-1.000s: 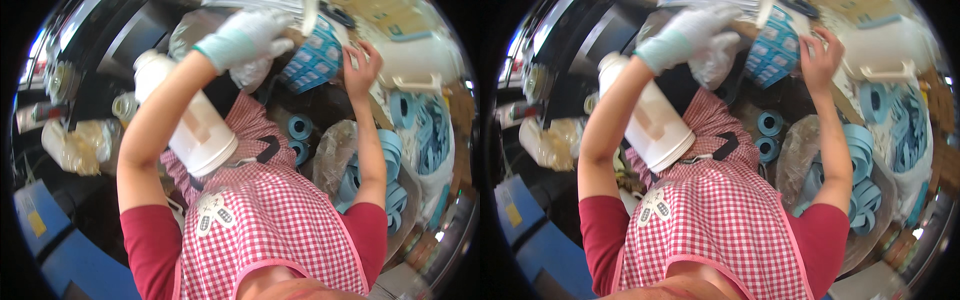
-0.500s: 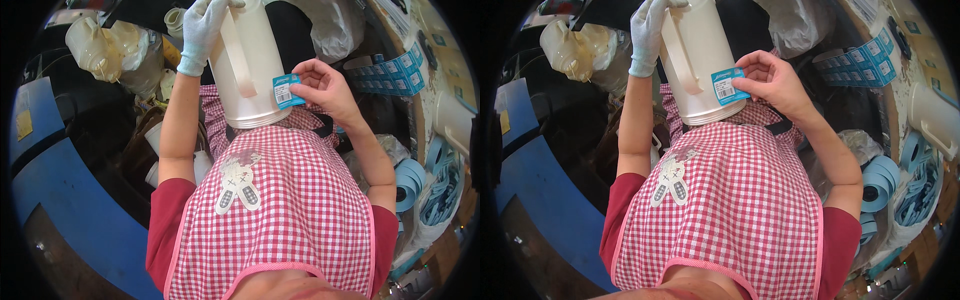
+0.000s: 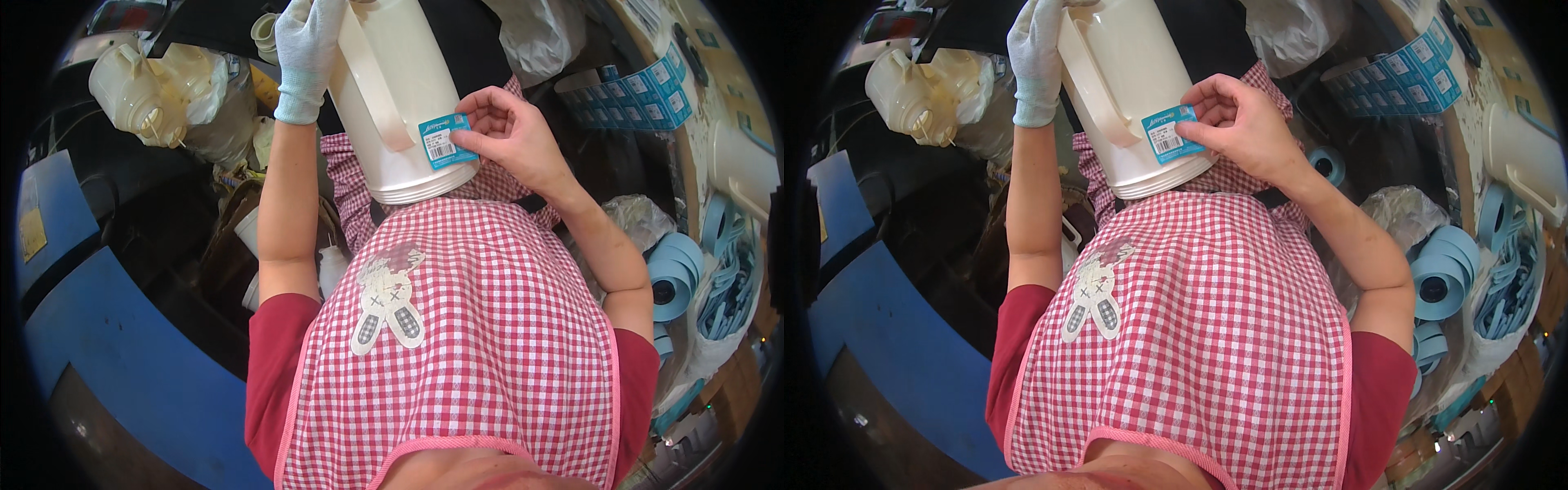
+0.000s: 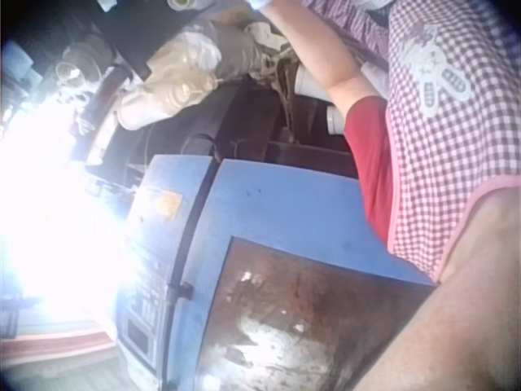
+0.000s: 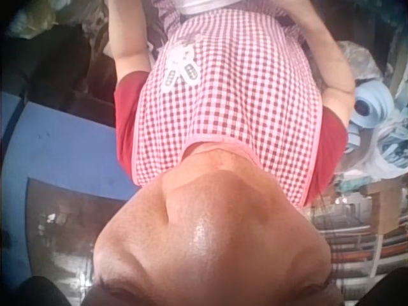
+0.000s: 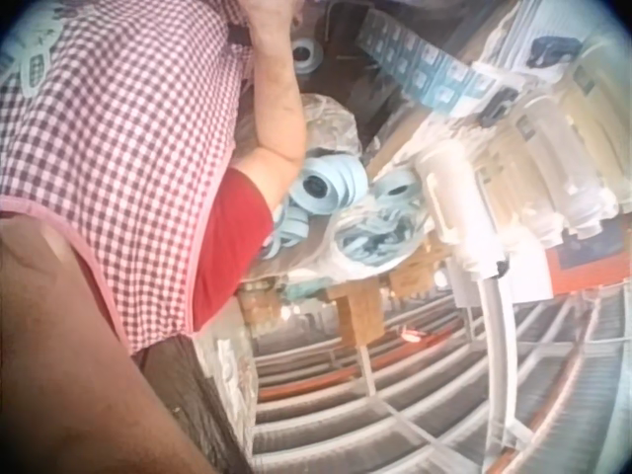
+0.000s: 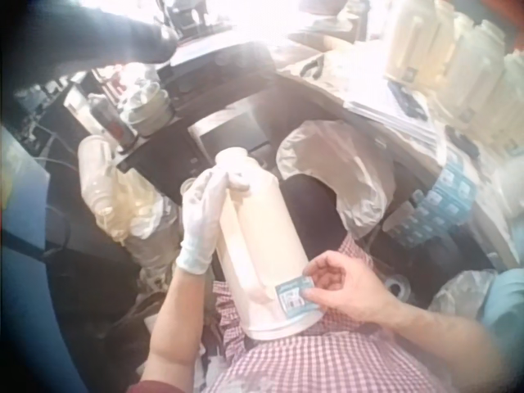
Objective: The person assembles white plastic pitchers by attaching light blue handles and applying blue labels. They repeatedly pick up pitchers, attach handles, wipe the surfaces, and affix labels before placing the finished units on the table.
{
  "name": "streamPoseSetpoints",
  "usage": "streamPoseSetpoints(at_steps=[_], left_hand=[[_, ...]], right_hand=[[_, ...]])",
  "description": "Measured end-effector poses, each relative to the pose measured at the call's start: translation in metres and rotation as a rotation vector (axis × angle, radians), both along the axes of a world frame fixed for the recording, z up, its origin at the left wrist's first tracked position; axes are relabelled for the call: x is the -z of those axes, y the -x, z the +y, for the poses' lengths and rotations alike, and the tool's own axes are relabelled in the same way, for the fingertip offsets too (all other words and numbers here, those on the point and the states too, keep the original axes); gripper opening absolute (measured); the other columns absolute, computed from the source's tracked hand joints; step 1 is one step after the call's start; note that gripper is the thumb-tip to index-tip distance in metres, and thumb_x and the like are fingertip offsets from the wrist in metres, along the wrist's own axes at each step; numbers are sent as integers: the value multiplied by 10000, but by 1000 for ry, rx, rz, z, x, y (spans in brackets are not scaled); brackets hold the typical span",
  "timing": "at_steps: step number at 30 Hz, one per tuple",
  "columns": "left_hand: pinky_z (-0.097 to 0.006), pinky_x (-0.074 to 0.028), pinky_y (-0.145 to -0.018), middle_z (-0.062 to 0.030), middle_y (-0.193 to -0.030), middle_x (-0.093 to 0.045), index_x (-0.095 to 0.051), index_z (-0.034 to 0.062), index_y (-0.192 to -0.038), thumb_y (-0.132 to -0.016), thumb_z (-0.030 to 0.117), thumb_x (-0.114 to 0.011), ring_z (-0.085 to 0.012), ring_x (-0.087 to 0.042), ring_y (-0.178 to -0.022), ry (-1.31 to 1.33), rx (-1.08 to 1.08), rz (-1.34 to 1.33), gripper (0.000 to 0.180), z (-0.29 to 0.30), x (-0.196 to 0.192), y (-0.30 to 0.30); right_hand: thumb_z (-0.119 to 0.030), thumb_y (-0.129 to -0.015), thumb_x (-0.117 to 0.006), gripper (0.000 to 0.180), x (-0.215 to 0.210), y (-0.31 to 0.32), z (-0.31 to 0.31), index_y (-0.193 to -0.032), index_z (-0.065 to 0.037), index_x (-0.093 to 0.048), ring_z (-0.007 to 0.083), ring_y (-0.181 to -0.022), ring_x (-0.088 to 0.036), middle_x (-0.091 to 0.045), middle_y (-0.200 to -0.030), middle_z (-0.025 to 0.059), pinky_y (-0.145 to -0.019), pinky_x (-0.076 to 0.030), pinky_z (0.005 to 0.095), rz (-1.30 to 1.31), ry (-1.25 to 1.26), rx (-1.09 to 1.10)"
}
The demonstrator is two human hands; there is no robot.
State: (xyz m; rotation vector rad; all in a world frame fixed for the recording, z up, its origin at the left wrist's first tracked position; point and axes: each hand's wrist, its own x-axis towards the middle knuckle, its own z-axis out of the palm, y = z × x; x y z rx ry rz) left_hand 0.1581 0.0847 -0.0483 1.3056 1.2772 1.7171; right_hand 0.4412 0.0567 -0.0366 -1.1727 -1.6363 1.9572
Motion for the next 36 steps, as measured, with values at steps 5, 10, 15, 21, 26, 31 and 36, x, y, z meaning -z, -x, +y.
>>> streamPoseSetpoints(at_steps=[5,10,15,21,26,31,36], left_hand=[[-296,-523,-903,-66,-1009,-737,-731,-14,-1005,-1098,157,-526,-147,-676,-957,-16,15,16,283,-1,-6,-5],[-300,-526,-897,-65,-1006,-738,-731,-14,-1011,-1095,149,-526,-149,-680,-941,-49,21,61,275,-1,-4,-1],[-302,-530,-892,-70,-1011,-740,-728,-22,-1046,-1092,138,-528,-153,-683,-947,-30,-12,75,261,-1,-6,-4],[-301,-534,-887,-78,-1032,-742,-726,-30,-1087,-1093,128,-523,-151,-684,-968,-58,25,-22,258,3,8,2],[-298,-538,-903,-72,-1058,-737,-696,-52,-1182,-1104,135,-524,-147,-682,-969,-55,-4,171,266,0,2,2],[-320,-538,-909,-85,-1038,-733,-722,-27,-1129,-1091,132,-525,-183,-685,-959,-59,-3,-7,256,0,2,-4],[-322,-513,-958,-78,-1034,-777,-727,0,-1149,-1077,231,-536,-190,-707,-999,-33,-1,328,308,5,7,1]], right_hand=[[-147,-882,-847,393,-3,0,-1,-1189,19,-666,97,-852,-697,-721,-969,60,-742,-601,244,-42,-31,-3],[-158,-881,-848,402,-4,2,-2,-1192,20,-668,107,-867,-705,-724,-971,66,-755,-606,254,-50,-40,-7],[-169,-866,-857,412,0,4,-4,-1184,15,-669,119,-861,-707,-724,-953,68,-752,-603,264,-84,-83,-4],[-178,-844,-886,407,-3,-5,8,-1149,-17,-671,98,-806,-674,-709,-930,41,-736,-575,263,-389,-361,-16],[-322,-1051,-660,371,11,-16,16,-1235,0,-674,221,-1016,-756,-753,-1131,149,-917,-619,333,259,227,-64],[-342,-1101,-569,412,36,-24,33,-1270,23,-662,253,-1098,-751,-732,-1233,180,-1026,-588,342,427,275,155],[-275,-1050,-667,298,1,5,-1,-1164,-11,-747,167,-1079,-724,-780,-1097,82,-995,-555,317,152,41,-379]])
